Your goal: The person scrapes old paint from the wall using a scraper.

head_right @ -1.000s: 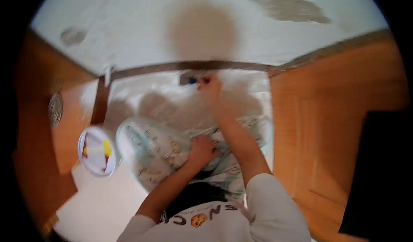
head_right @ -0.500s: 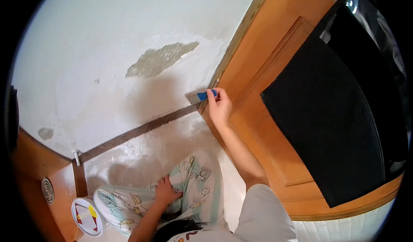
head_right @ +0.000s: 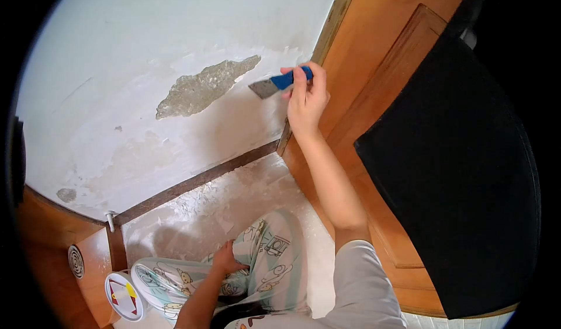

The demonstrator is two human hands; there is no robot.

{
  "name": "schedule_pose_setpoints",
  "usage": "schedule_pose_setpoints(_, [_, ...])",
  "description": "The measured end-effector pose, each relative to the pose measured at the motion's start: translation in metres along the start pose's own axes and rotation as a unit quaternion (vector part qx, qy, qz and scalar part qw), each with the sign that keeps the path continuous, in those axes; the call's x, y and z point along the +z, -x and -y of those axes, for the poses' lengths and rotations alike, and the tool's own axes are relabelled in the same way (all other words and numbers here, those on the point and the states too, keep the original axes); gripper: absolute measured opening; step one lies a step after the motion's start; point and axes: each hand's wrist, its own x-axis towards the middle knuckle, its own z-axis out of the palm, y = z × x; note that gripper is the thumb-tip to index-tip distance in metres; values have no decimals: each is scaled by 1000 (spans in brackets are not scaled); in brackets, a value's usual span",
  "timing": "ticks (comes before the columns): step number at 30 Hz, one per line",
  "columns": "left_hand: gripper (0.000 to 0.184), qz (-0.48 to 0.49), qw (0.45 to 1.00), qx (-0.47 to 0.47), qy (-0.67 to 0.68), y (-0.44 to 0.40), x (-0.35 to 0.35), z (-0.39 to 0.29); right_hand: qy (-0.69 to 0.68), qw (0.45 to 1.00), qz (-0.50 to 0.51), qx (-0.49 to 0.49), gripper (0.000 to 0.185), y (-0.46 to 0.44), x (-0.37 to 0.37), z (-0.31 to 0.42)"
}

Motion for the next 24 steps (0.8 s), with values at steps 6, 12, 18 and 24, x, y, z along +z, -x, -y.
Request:
schedule_pose_setpoints(6, [105, 65, 998, 2, 3, -9, -17, -4, -46, 989, 119, -70, 16, -15, 10, 8])
schedule_pose_setpoints(12, [103, 60, 997, 30, 35, -13, -14, 7, 80, 949, 231, -200, 14, -33, 15, 13])
schedule_pose_setpoints(18, [104, 69, 997, 23, 28, -14, -15, 6, 167, 909, 313, -219, 14, -50, 36, 21])
schedule_pose_setpoints(24, [102, 44, 998, 41, 28, -14, -13, 11, 224, 902, 326, -173, 10, -52, 53, 44])
